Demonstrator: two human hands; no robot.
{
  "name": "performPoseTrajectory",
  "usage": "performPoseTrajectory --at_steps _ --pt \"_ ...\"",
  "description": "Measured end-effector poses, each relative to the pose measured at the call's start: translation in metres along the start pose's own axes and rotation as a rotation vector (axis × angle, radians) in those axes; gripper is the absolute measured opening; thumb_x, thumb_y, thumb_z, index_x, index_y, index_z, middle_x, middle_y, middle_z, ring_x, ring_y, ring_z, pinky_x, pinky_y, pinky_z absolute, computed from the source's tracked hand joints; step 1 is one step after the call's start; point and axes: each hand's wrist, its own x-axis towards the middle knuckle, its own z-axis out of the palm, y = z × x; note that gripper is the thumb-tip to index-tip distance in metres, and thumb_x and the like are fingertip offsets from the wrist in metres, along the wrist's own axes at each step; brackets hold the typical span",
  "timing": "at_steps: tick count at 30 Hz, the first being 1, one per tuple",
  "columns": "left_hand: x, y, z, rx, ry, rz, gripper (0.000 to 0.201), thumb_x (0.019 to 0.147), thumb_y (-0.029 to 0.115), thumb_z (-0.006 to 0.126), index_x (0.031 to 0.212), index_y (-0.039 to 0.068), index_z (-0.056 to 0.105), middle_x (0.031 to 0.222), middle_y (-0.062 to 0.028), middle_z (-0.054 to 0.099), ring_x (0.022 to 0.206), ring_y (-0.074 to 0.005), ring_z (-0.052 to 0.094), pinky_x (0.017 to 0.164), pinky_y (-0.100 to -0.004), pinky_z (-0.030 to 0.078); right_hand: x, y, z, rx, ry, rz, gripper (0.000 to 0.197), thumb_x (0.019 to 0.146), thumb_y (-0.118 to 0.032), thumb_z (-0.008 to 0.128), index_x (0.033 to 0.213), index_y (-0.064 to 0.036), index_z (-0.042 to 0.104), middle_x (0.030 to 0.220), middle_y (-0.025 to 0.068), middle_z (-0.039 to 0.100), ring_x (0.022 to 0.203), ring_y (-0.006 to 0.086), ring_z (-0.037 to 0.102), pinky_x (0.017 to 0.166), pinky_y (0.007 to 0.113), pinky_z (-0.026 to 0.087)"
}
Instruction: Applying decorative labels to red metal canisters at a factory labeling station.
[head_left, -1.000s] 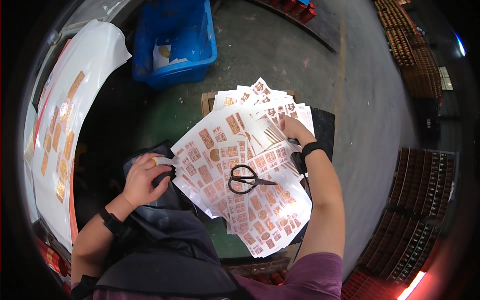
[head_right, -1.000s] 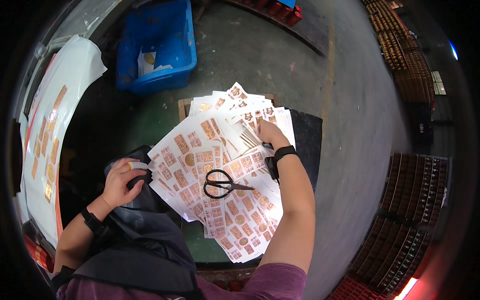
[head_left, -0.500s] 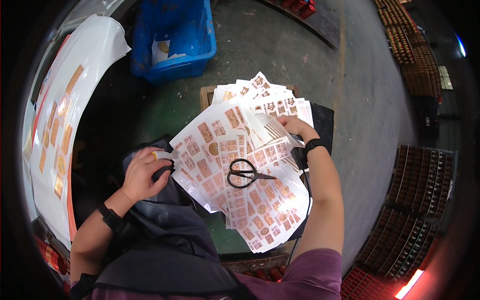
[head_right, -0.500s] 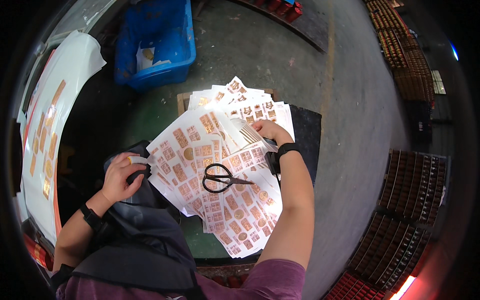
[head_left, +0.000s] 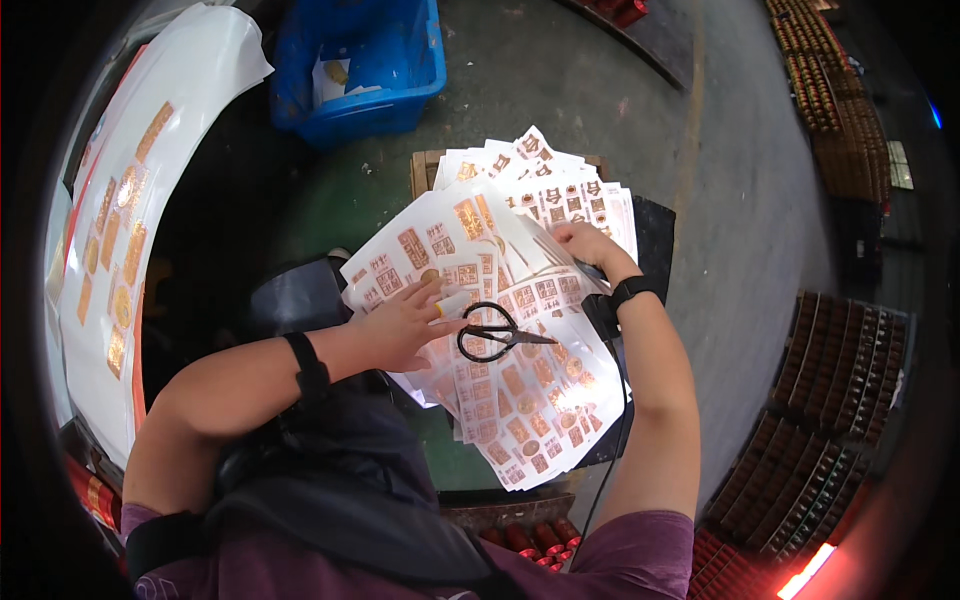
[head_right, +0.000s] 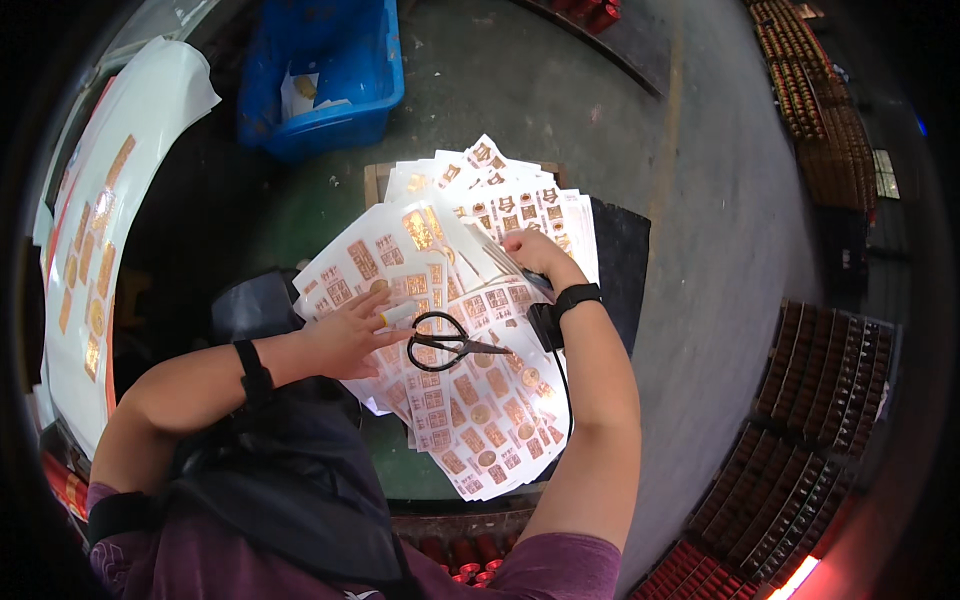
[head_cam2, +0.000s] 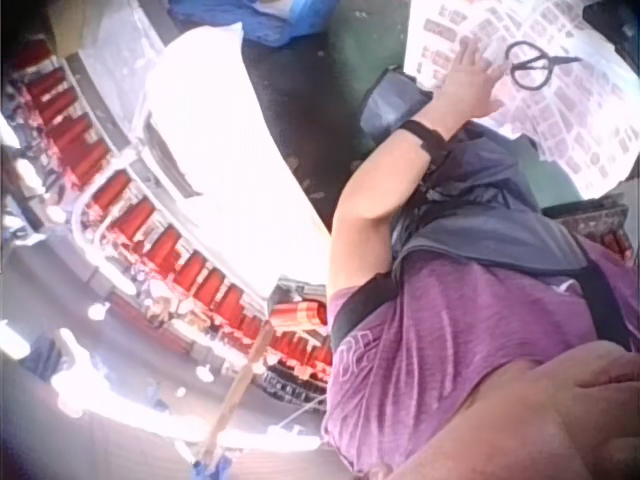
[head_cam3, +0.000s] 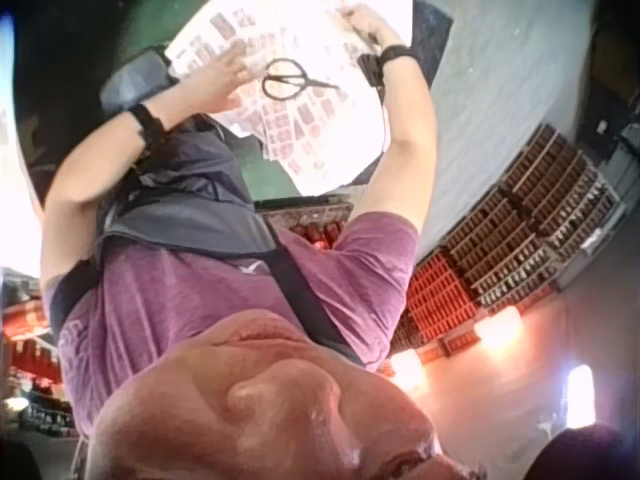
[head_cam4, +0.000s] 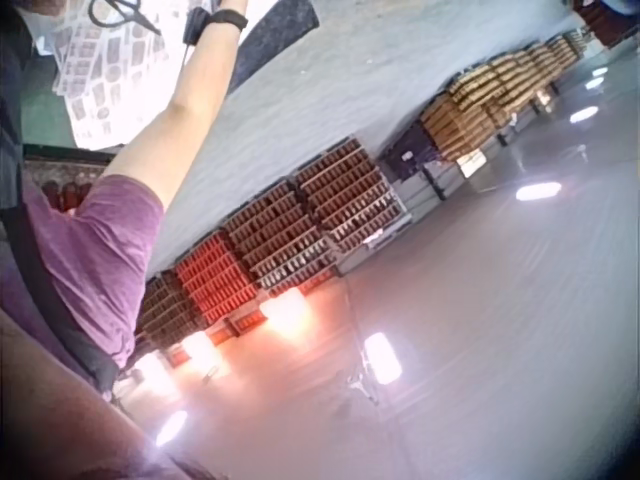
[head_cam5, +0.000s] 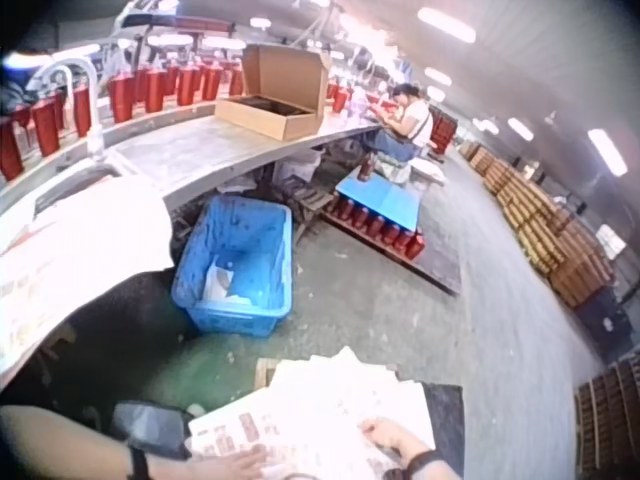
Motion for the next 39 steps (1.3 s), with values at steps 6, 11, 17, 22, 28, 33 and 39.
performPoseTrajectory --at_steps 6,11,17,22,28,33,39 --pt "-0.004 0.000 0.016 0.138 -0.188 -0.017 0.081 0.072 0.045 0.076 0.144 0.022 0.046 0.123 -0.0098 0.059 0.144 -0.0416 0.020 0.118 -0.0546 0.016 -0.044 -0.051 -0.016 -0.255 0.872 0.277 0.027 0.089 -0.027 0.062 0.110 -0.0098 0.064 0.091 0.0182 0.069 0.085 0.0365 0.067 0.073 0.044 0.052" --pt "-0.005 0.002 0.017 0.105 -0.204 -0.059 0.080 0.072 0.045 0.076 0.143 0.023 0.048 0.127 -0.0088 0.057 0.145 -0.0400 0.018 0.119 -0.0538 0.014 -0.131 -0.123 -0.049 -0.188 1.339 -0.047 0.018 0.093 -0.020 0.060 0.107 -0.0105 0.065 0.087 0.0165 0.069 0.076 0.0345 0.066 0.067 0.041 0.051" --pt "-0.012 -0.003 0.017 0.056 -0.206 -0.092 0.078 0.072 0.043 0.077 0.142 0.022 0.049 0.135 -0.0111 0.053 0.145 -0.0406 0.019 0.119 -0.0530 0.015 -0.171 -0.128 -0.002 0.123 0.549 0.052 0.026 0.089 -0.022 0.067 0.110 -0.0072 0.068 0.083 0.0163 0.069 0.070 0.0287 0.066 0.067 0.034 0.051" --pt "0.002 0.005 0.010 0.065 -0.204 -0.048 0.076 0.072 0.041 0.077 0.141 0.021 0.051 0.135 -0.0112 0.053 0.145 -0.0402 0.019 0.118 -0.0531 0.016 -0.094 -0.011 0.090 -0.053 0.459 -0.069 0.028 0.088 -0.028 0.064 0.102 -0.0042 0.069 0.084 0.0187 0.068 0.083 0.0381 0.065 0.074 0.044 0.050" --pt "-0.008 -0.003 0.013 0.015 -0.183 -0.061 0.075 0.072 0.038 0.077 0.141 0.021 0.050 0.134 -0.0114 0.052 0.145 -0.0396 0.019 0.119 -0.0519 0.016 -0.041 -0.037 0.076 -0.112 0.464 0.091 0.033 0.088 -0.033 0.063 0.079 -0.0018 0.065 0.082 0.0191 0.067 0.081 0.0373 0.065 0.072 0.045 0.049" --pt "-0.009 -0.004 0.009 -0.018 -0.226 -0.069 0.076 0.072 0.037 0.077 0.141 0.020 0.050 0.135 -0.0121 0.052 0.145 -0.0392 0.018 0.119 -0.0517 0.017 -0.026 -0.045 0.057 -0.081 0.513 -0.040 0.035 0.088 -0.037 0.062 0.080 -0.0034 0.068 0.082 0.0204 0.067 0.083 0.0372 0.065 0.073 0.046 0.050" --pt "-0.007 -0.003 0.012 -0.032 -0.185 -0.060 0.076 0.072 0.038 0.077 0.141 0.020 0.050 0.137 -0.0129 0.050 0.145 -0.0389 0.018 0.118 -0.0528 0.016 -0.045 0.047 0.010 -0.276 0.884 0.462 0.042 0.079 -0.040 0.072 0.098 -0.0027 0.067 0.097 0.0189 0.066 0.092 0.0360 0.065 0.080 0.042 0.052"
